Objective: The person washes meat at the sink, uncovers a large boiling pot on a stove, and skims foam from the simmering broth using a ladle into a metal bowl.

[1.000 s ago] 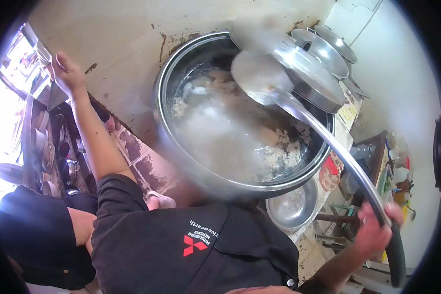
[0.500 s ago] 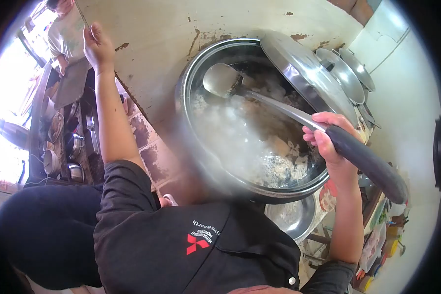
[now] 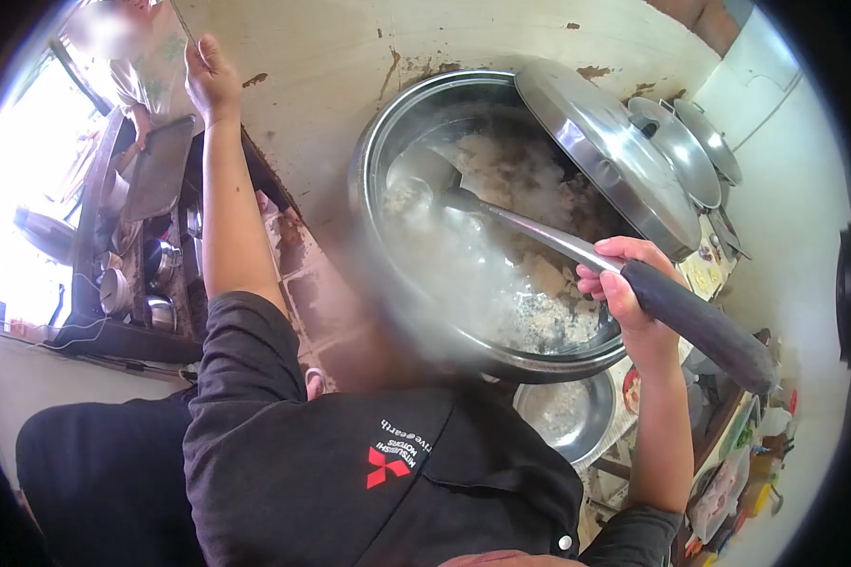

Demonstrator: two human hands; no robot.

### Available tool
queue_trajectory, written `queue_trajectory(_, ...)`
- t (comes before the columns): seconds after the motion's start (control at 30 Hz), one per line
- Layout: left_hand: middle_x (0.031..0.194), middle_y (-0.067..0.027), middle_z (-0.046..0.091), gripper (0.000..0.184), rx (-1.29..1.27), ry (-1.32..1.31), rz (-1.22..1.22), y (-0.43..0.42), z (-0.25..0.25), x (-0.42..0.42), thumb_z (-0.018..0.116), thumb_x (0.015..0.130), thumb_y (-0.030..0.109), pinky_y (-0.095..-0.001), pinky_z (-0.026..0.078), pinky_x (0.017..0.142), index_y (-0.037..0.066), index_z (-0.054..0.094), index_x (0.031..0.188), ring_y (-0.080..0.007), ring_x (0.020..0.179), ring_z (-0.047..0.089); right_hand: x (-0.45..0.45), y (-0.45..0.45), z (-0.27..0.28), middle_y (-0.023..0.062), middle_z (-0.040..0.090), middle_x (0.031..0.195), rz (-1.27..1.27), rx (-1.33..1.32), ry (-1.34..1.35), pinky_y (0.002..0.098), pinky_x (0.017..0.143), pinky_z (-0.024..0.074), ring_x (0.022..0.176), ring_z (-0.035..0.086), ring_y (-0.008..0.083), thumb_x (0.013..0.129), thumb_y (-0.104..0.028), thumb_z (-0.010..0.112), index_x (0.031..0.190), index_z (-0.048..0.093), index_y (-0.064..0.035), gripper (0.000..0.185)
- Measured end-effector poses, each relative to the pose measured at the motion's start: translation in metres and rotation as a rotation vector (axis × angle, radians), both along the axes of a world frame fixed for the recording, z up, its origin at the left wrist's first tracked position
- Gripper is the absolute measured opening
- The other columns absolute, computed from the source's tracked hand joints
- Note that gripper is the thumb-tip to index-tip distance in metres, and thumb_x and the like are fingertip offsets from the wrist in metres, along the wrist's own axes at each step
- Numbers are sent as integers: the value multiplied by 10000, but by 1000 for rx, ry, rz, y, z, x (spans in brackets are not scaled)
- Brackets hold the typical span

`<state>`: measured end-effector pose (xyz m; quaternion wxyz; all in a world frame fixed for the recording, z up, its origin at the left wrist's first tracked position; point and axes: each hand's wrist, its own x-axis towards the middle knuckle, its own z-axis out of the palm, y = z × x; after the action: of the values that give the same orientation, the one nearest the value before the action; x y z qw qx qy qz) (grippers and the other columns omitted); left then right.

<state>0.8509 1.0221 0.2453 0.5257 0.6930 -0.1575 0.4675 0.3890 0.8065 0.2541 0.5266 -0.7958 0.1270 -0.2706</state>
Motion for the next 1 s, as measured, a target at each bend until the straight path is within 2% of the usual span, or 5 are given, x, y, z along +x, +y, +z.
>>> queue_trajectory(0.23,1010,-212,599,591,6,-14,19,1,-3,10,360,887,522,-434,439,796,17,482,1169,-393,951,557,-21,3,-3,125,631,767,-17,147,-56,264,636,516,669,617,147,779,-86,587,962,565,43,225)
queue_trajectory(0.57,958,-215,609,568,24,25,37,2,-2,8,349,885,526,-452,437,778,32,509,1114,-409,914,560,-53,14,4,147,631,749,-43,155,-56,272,606,526,622,612,156,776,-119,589,943,555,50,240)
queue_trajectory(0.73,949,-201,613,560,9,9,34,1,-1,3,346,881,538,-453,439,770,56,515,1112,-404,905,562,-63,15,16,148,619,710,-230,210,-15,261,541,531,564,612,172,830,-221,519,956,537,39,290)
queue_trajectory(0.87,942,-189,618,544,-1,-3,61,-2,2,-4,352,880,539,-441,444,760,71,524,1100,-393,898,567,-71,4,23,138,605,716,-278,267,-75,264,518,533,578,614,178,843,-197,500,971,535,43,274)
queue_trajectory(1.0,924,-187,620,542,2,-20,48,-2,2,-3,357,885,531,-436,444,749,50,518,1074,-393,890,568,-74,0,26,138,608,736,-304,194,-141,269,544,529,593,614,184,839,-191,502,984,532,51,284)
